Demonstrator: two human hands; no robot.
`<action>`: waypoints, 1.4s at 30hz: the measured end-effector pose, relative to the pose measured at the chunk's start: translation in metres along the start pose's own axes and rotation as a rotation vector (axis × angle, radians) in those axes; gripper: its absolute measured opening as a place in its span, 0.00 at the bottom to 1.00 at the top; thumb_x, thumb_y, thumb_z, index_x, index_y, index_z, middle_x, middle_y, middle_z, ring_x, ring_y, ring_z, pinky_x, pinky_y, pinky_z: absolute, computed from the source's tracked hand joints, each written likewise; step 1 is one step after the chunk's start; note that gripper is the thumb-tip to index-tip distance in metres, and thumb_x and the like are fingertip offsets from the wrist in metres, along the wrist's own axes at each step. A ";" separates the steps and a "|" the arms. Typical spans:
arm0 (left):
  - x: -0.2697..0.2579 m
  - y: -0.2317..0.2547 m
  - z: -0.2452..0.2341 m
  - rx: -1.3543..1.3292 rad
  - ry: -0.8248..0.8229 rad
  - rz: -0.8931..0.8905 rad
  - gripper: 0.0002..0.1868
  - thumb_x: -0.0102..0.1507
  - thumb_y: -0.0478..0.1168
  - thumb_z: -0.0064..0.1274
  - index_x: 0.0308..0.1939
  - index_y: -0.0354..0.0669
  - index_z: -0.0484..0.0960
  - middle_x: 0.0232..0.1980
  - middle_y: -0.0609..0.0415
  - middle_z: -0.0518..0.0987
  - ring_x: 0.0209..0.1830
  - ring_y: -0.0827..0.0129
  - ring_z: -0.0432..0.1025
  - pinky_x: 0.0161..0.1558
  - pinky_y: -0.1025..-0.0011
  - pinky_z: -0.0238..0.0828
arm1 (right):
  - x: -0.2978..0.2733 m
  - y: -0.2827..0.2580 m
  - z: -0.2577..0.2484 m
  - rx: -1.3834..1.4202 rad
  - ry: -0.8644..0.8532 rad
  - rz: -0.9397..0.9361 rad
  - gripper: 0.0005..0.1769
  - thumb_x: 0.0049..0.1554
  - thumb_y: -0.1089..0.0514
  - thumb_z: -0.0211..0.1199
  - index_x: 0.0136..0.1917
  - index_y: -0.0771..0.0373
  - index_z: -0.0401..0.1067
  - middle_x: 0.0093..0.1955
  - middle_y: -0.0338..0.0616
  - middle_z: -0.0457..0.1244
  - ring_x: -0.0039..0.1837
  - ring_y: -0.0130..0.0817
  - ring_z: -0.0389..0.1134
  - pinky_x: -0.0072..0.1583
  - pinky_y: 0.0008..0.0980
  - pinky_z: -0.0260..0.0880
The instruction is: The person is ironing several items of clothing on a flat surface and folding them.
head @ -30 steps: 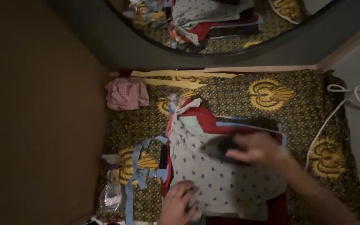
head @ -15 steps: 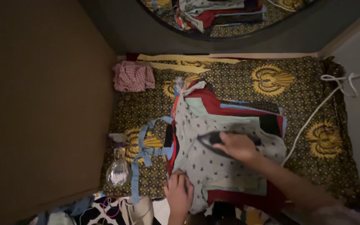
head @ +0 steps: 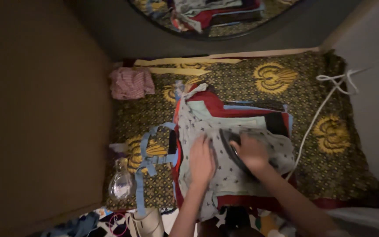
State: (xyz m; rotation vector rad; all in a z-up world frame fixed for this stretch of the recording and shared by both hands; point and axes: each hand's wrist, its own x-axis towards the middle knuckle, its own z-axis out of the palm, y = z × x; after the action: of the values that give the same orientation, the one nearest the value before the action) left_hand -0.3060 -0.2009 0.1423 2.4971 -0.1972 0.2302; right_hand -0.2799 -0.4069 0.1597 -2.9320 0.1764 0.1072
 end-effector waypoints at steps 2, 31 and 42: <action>0.013 -0.006 0.014 0.045 -0.019 0.081 0.32 0.64 0.42 0.47 0.73 0.38 0.66 0.74 0.43 0.66 0.74 0.51 0.60 0.73 0.53 0.52 | 0.018 -0.004 -0.004 0.031 0.059 0.040 0.30 0.56 0.32 0.62 0.47 0.63 0.73 0.39 0.57 0.68 0.43 0.59 0.71 0.44 0.55 0.71; 0.022 -0.006 0.005 0.072 -0.461 0.688 0.41 0.68 0.58 0.40 0.79 0.38 0.52 0.82 0.48 0.53 0.81 0.54 0.45 0.74 0.49 0.36 | 0.021 0.046 -0.007 0.097 0.192 0.431 0.27 0.56 0.37 0.67 0.45 0.65 0.73 0.39 0.61 0.68 0.43 0.60 0.71 0.45 0.55 0.71; 0.024 -0.008 0.002 0.021 -0.465 0.666 0.57 0.59 0.73 0.49 0.79 0.39 0.53 0.82 0.45 0.51 0.82 0.56 0.44 0.75 0.48 0.35 | -0.008 0.062 -0.015 0.095 0.315 0.378 0.26 0.54 0.38 0.67 0.46 0.65 0.75 0.41 0.58 0.68 0.44 0.61 0.71 0.45 0.54 0.72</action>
State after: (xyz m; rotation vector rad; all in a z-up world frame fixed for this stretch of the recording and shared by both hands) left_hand -0.2809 -0.1974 0.1410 2.3854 -1.2204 -0.0916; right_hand -0.2950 -0.4691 0.1627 -2.7665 0.7590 -0.3014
